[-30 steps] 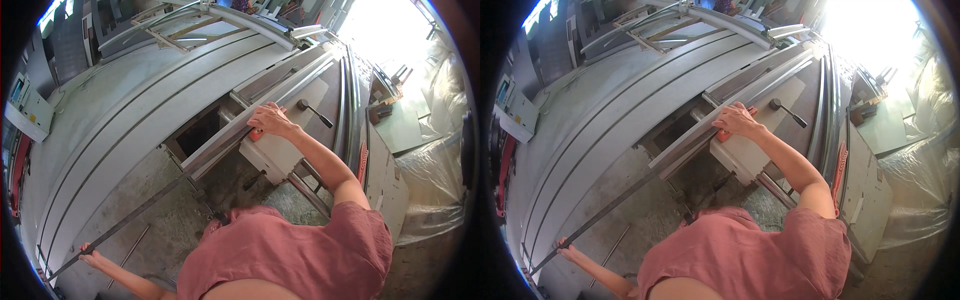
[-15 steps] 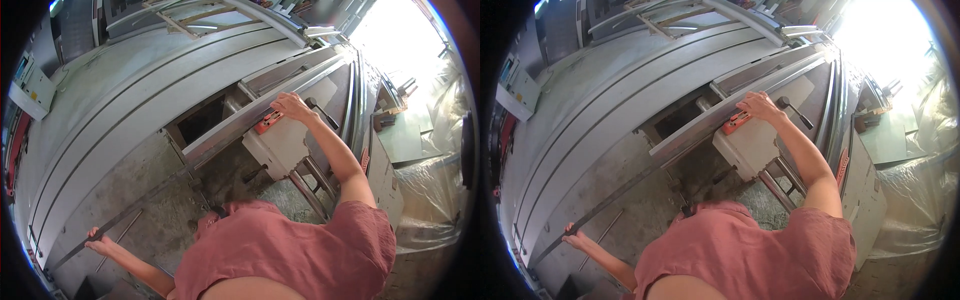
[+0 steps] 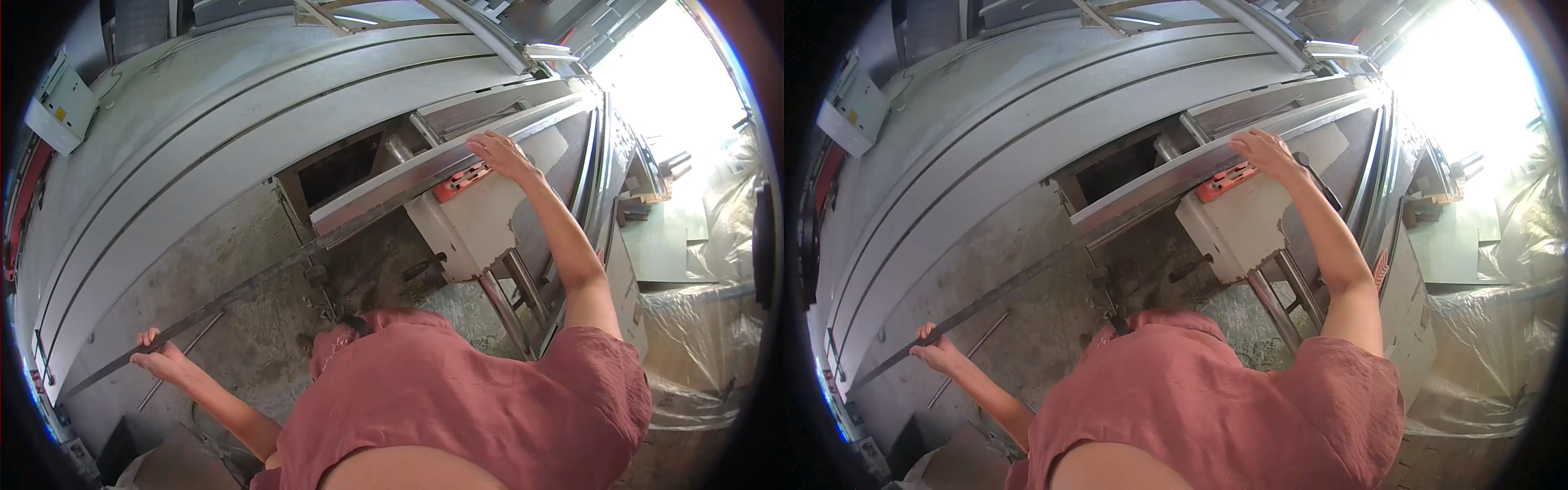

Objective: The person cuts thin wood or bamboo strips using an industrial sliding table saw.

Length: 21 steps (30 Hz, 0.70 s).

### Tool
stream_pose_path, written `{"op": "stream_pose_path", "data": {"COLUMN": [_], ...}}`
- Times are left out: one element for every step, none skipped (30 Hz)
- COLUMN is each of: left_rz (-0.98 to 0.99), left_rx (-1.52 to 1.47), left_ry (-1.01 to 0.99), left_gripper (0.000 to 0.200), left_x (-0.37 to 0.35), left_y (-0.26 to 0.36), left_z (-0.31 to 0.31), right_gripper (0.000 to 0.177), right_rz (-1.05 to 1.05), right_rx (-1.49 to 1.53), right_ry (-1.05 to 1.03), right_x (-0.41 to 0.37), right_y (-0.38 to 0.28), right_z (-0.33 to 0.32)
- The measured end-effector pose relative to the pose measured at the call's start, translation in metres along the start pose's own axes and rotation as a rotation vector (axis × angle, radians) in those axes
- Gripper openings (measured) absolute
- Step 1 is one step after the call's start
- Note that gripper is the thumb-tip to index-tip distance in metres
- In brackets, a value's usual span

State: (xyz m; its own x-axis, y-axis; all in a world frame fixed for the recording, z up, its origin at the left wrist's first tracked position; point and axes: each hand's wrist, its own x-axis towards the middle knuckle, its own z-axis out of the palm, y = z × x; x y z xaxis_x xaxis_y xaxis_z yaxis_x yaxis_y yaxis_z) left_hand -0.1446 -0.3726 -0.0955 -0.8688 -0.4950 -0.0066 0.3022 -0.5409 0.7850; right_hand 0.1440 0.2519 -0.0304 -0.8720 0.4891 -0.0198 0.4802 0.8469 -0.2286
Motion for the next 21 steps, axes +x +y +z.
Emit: {"op": "stream_pose_path", "data": {"left_rz": [-0.002,-0.001,0.0,-0.013,-0.03,-0.033,-0.037,-0.039,-0.037,-0.029,-0.023,-0.02,-0.034,-0.049,-0.048,-0.037,-0.027,-0.094,-0.095,-0.127,-0.159], "left_rx": [-0.011,-0.009,-0.006,-0.009,-0.013,-0.01,-0.018,-0.027,-0.029,-0.001,0.028,0.029,0.028,0.027,0.022,0.03,0.026,0.008,-0.002,0.022,0.04], "left_ry": [-0.014,-0.021,-0.023,-0.023,-0.027,-0.036,-0.02,0.0,0.0,0.03,0.061,0.062,0.081,0.097,0.09,0.072,0.054,-0.003,-0.016,0.085,0.186], "left_gripper": [0.045,0.046,0.046,0.046,0.046,0.046,0.045,0.044,0.044,0.043,0.043,0.043,0.043,0.044,0.044,0.046,0.048,0.059,0.059,0.068,0.078], "left_x": [-0.001,-0.002,-0.002,-0.002,-0.002,-0.002,0.0,-0.001,-0.004,-0.012,-0.016,-0.016,-0.015,-0.013,-0.01,-0.006,0.001,0.024,0.023,0.023,0.024], "left_y": [0.0,0.0,0.0,-0.001,-0.002,-0.003,-0.004,-0.004,-0.004,-0.002,0.0,-0.001,-0.003,-0.006,-0.009,-0.014,-0.022,-0.033,-0.029,-0.022,-0.016], "left_z": [0.002,0.003,0.002,0.002,0.001,-0.001,-0.003,-0.001,0.0,0.006,0.008,0.006,0.001,-0.005,-0.012,-0.021,-0.032,-0.06,-0.054,-0.049,-0.044], "right_gripper": [0.041,0.041,0.042,0.045,0.049,0.05,0.051,0.051,0.045,0.039,0.039,0.036,0.034,0.034,0.032,0.03,0.03,0.03,0.03,0.03,0.03], "right_rz": [-0.039,-0.177,-0.309,-0.403,-0.493,-0.552,-0.615,-0.613,-0.614,-0.616,-0.619,-0.615,-0.612,-0.612,-0.616,-0.621,-0.623,-0.617,-0.604,-0.622,-0.618], "right_rx": [0.026,0.047,0.071,0.067,0.063,0.054,0.043,0.042,0.086,0.132,0.135,0.136,0.135,0.134,0.134,0.13,0.116,0.1,0.093,0.132,0.128], "right_ry": [0.09,0.116,0.144,0.129,0.115,0.116,0.117,0.119,0.133,0.147,0.147,0.2,0.255,0.261,0.273,0.289,0.308,0.304,0.293,0.341,0.354], "right_x": [0.001,0.001,-0.001,-0.003,-0.007,-0.012,-0.017,-0.021,-0.023,-0.022,-0.021,-0.02,-0.019,-0.018,-0.019,-0.017,-0.015,-0.015,-0.017,-0.017,-0.016], "right_y": [-0.017,-0.043,-0.074,-0.104,-0.129,-0.148,-0.161,-0.166,-0.166,-0.166,-0.165,-0.163,-0.162,-0.16,-0.159,-0.158,-0.158,-0.159,-0.16,-0.16,-0.16], "right_z": [0.002,0.003,0.006,0.012,0.022,0.033,0.04,0.049,0.063,0.075,0.083,0.089,0.094,0.098,0.102,0.103,0.102,0.101,0.102,0.102,0.102]}}
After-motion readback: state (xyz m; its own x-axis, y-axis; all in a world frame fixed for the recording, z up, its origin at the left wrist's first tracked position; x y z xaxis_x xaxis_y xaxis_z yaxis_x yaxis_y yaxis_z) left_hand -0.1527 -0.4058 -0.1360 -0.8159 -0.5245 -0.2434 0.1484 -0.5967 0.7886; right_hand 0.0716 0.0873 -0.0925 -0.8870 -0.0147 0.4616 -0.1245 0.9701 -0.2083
